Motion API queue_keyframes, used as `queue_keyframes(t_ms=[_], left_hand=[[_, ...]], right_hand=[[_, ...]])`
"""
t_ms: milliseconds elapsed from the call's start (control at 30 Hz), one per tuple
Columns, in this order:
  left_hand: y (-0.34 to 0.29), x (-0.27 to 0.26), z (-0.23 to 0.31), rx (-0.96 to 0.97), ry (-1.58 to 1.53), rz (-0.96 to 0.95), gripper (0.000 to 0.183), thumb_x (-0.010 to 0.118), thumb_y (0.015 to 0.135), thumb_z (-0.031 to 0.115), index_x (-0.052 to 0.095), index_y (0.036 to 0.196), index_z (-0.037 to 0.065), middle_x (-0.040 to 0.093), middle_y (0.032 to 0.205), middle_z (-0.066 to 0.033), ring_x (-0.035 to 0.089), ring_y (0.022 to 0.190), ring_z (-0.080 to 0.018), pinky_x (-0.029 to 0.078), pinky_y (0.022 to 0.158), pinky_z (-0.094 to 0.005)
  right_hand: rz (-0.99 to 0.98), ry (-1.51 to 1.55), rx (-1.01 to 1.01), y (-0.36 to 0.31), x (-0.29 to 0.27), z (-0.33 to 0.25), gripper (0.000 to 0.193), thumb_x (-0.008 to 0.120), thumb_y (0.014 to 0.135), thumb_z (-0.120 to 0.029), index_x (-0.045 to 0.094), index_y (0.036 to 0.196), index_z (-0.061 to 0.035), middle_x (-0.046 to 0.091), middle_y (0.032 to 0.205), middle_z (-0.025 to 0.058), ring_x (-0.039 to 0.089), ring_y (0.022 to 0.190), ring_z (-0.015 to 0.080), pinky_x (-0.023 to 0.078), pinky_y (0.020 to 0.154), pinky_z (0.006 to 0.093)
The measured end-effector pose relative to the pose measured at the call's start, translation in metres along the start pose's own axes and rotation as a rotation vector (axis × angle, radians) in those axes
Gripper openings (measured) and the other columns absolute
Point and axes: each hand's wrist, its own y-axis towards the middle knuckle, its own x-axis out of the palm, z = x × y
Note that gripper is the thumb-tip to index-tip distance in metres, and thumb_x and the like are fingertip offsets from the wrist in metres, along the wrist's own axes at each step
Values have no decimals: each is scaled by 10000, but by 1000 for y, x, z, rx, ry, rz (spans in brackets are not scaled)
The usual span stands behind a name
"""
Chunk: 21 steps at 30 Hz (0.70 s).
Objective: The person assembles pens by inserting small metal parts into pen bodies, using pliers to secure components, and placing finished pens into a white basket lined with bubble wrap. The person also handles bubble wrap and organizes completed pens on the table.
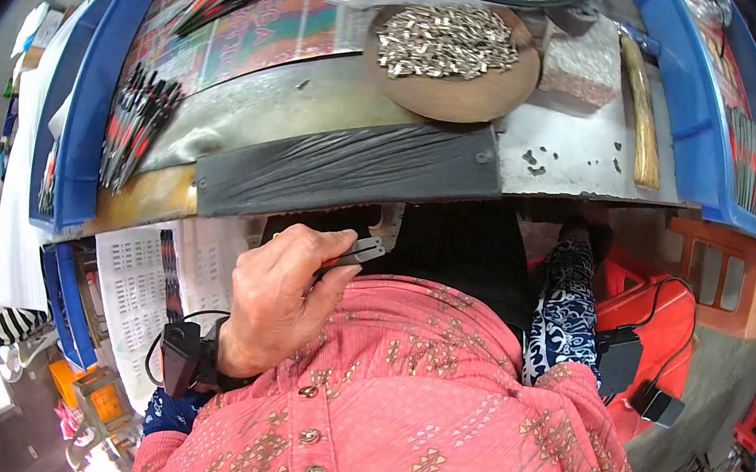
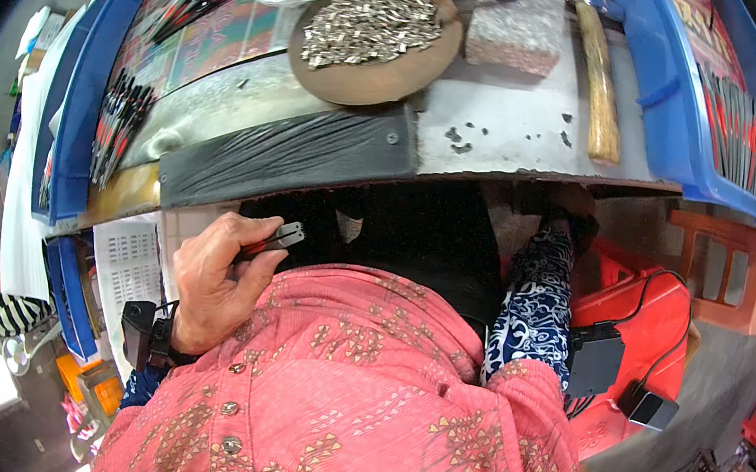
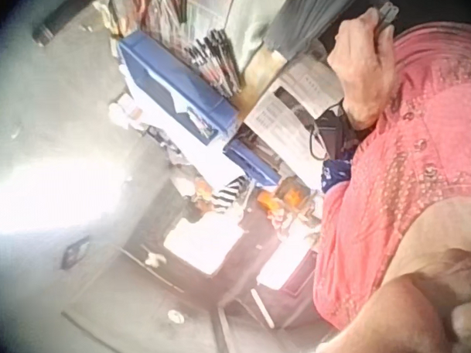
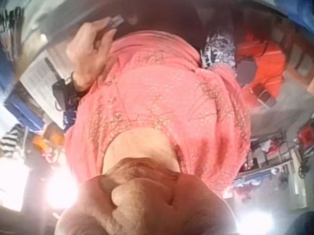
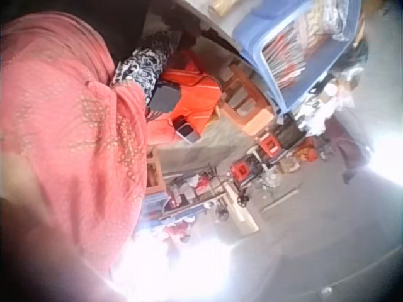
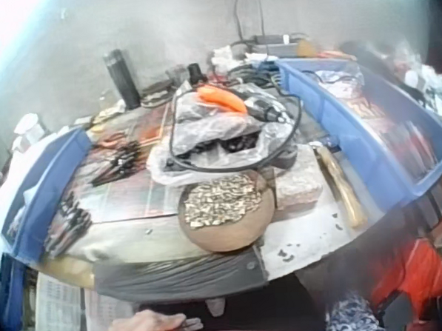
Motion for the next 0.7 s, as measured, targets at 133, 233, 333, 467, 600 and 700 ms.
queue_keyframes(t_ms=[133, 233, 333, 467, 600, 700], left_hand=[[-12, -6, -1, -24, 30, 29, 286, 750, 711, -23, 650, 980, -25, 659, 828, -140, 638, 680, -282, 514, 594, -339], [-15, -6, -1, -47, 36, 34, 284, 751, 717, -28, 660, 986, -21, 656, 820, -136, 631, 652, -260, 501, 549, -320], [-14, -5, 0, -101, 33, 33, 285, 754, 719, -29, 664, 990, -21, 656, 817, -136, 628, 636, -238, 485, 527, -290], [-10, -3, 1, -149, 40, 1, 248, 724, 743, -30, 659, 982, -23, 649, 807, -137, 627, 665, -224, 488, 615, -290], [-7, 1, -1, -134, 43, -23, 259, 747, 738, -9, 657, 980, -18, 661, 834, -143, 644, 659, -250, 503, 586, -299], [-5, 2, 0, -157, 30, -40, 254, 747, 741, -5, 657, 978, -16, 661, 835, -143, 646, 662, -252, 504, 590, -300]], right_hand=[[208, 35, -243, -7, 4, 10, 501, 498, 889, -547, 641, 1219, -199, 669, 1160, 105, 650, 1002, 323, 506, 868, 506], [357, 151, -414, -17, 9, 14, 571, 529, 867, -607, 669, 1165, -140, 671, 1155, 151, 644, 1007, 384, 503, 864, 534], [242, 299, -102, -25, 13, 9, 567, 551, 844, -611, 677, 1148, -149, 678, 1135, 135, 650, 995, 360, 510, 847, 509], [159, 469, 76, -29, 15, -3, 562, 581, 814, -616, 688, 1125, -161, 687, 1108, 115, 657, 979, 329, 521, 825, 476], [118, 556, 162, -35, 15, -9, 558, 610, 784, -622, 698, 1103, -173, 696, 1081, 94, 664, 963, 298, 531, 803, 443], [98, 594, 214, -39, 14, -9, 555, 632, 761, -626, 706, 1086, -181, 703, 1060, 78, 669, 951, 274, 539, 787, 418]])
